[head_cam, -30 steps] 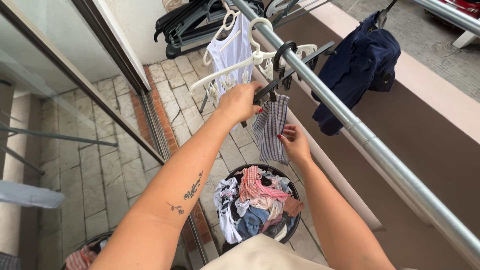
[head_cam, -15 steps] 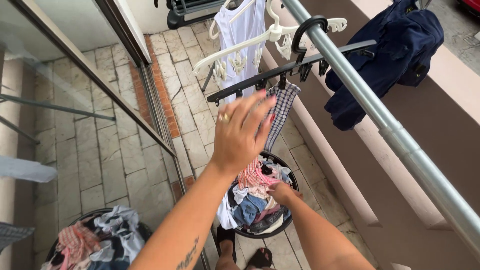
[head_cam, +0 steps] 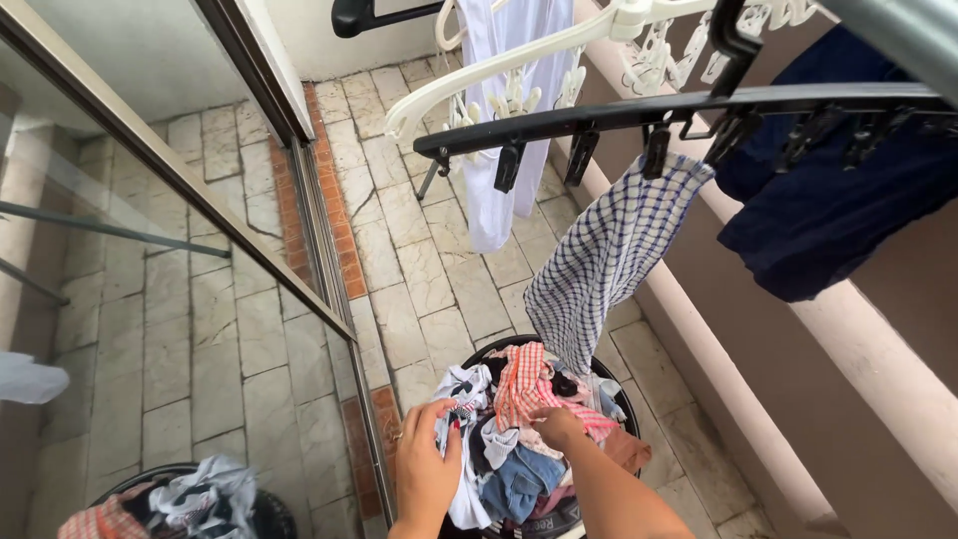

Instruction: Hanging washed clothes on a drying rack on a balcony.

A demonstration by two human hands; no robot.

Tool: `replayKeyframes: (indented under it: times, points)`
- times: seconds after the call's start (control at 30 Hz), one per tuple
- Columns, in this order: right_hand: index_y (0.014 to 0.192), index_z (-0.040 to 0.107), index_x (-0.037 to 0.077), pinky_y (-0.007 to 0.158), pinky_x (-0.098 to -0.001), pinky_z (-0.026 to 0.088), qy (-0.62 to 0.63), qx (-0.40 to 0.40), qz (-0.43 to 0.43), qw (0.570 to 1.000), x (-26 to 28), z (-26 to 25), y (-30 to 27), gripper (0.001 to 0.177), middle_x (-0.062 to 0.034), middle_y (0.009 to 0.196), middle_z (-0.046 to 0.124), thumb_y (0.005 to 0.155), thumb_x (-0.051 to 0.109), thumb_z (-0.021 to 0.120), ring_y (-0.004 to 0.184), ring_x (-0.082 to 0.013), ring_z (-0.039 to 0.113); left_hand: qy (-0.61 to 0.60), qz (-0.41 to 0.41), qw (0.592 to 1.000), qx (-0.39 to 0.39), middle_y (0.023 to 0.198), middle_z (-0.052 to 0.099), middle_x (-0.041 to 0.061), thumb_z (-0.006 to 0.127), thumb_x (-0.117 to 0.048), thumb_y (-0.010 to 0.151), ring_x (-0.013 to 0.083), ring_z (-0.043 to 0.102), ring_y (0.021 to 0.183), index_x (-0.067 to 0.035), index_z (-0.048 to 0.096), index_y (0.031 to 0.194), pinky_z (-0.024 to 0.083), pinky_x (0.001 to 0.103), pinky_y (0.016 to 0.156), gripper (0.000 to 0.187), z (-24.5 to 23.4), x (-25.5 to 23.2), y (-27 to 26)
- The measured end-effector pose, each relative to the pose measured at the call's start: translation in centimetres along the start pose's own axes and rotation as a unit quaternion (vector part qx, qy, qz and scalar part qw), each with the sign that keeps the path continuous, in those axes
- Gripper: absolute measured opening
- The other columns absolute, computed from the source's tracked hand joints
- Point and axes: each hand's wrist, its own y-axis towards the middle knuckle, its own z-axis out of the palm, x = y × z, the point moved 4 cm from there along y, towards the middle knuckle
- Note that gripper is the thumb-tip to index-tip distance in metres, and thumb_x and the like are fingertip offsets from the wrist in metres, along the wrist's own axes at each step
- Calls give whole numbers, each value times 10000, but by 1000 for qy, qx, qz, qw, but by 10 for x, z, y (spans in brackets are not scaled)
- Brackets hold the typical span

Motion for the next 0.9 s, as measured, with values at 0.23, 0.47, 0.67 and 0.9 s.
replayKeyframes:
  times: [0.23,0.47,0.67,0.9]
  points:
    - [1266,696,451,1196,-636,193,-182,82,-32,979,-20,29,55,379,135,1482,548,891,497,670,1465,-240,330,-25,-131,989,67,1058,665,56,720,-47,805,260,660,847,-146,684,1128,548,351,740,340,30,47,-5]
    - [933,844,147,780,-322,585,26,-186,-46,981,28,-45,-55,324,-79,876,806,706,368,916,790,-184,757,-19,-146,987,67,1020,655,49,727,-42,790,225,628,750,-149,685,1130,545,339,710,359,30,43,-9]
    - [828,786,44,614,-266,529,244,-225,-97,938,65,-103,-106,73,-49,732,773,760,59,808,626,-105,670,-42,-146,976,157,977,670,54,742,-47,800,231,608,749,-136,682,1132,539,345,712,348,26,3,12]
    - [908,643,-10,644,-258,516,498,-158,-226,822,122,-204,-199,143,-45,858,706,839,-60,759,739,-114,630,-112,-72,964,231,1082,701,66,796,-43,717,218,710,902,-106,663,1131,568,327,800,439,26,-94,52]
